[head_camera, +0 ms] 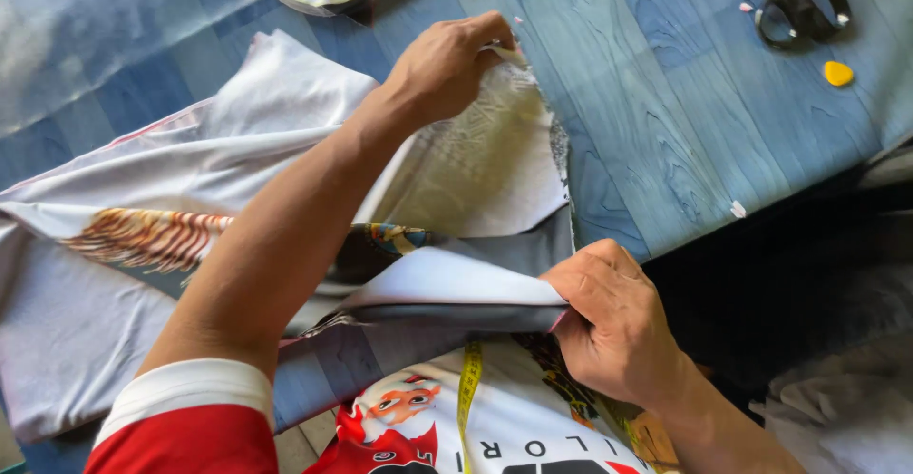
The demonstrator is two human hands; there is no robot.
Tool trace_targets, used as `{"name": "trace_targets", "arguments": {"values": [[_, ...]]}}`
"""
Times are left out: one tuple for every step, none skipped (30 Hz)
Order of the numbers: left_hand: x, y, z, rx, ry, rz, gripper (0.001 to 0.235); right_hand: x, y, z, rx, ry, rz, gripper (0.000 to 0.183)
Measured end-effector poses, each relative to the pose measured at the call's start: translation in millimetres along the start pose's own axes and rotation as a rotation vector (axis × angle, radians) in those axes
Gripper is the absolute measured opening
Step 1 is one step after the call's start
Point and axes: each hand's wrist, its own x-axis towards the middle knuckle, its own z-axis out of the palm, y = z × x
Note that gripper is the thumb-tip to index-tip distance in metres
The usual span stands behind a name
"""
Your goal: Measuring, marking, and cutting fabric pieces for garment production using an electric cutter and scissors
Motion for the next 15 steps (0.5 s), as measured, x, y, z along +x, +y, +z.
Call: {"name": "trace_targets", "arguments": {"values": [[2.1,4.1,-4.6,0.017,-0.002,0.019,0.012,6.2,-3.6,-2.9,0.091,-0.039,0.025,0.029],[2.1,-2.8,-0.7,0.022,0.002,0.019,0.012,10.7,3.7,-0.5,0.093,-0.038,0.020,0.029],[2.4,-9.4,3.4,0.045,-0.026,0.006,0.015,15.0,11.1,1.6,0.075,-0.110,-0.014,0.020],[2.7,-15.3,8.5,0.065,-0.052,-0.006,0.018,18.7,18.5,2.8,0.054,-0.183,-0.047,0.011],[-2.6,-13.9,7.3,0.067,-0.048,-0.006,0.018,19.8,34.7,4.3,0.053,-0.184,-0.052,0.011],[-5.4,-12.5,5.5,0.053,-0.012,0.026,0.024,22.0,51.4,5.6,0.157,-0.327,0.026,0.018],[-8.1,-11.4,3.8,0.038,0.023,0.059,0.030,24.4,68.2,6.9,0.261,-0.470,0.104,0.027],[-10.3,-2.3,2.0,0.042,0.028,0.057,0.030,35.8,77.7,3.5,0.261,-0.472,0.097,0.027],[-12.8,6.5,0.0,0.020,0.075,0.130,0.026,47.4,86.8,0.7,0.184,-0.286,0.198,0.048],[-19.4,13.9,-3.8,0.002,0.121,0.193,0.023,60.0,94.6,0.6,0.116,-0.104,0.295,0.072],[-28.1,21.1,-0.1,0.010,0.126,0.181,0.023,74.6,94.4,2.9,0.126,-0.112,0.286,0.072],[-33.1,28.8,4.2,0.043,0.142,0.196,0.020,90.1,95.2,3.0,0.234,-0.148,0.317,0.092],[-37.9,36.3,8.4,0.076,0.157,0.212,0.018,105.9,95.5,3.3,0.343,-0.185,0.348,0.114],[-53.4,44.8,-0.2,0.085,0.166,0.200,0.018,111.2,98.6,12.7,0.349,-0.196,0.336,0.114],[-68.8,53.4,-8.4,0.159,0.137,0.147,0.026,116.7,101.3,22.3,0.366,-0.163,0.328,0.068]]}}
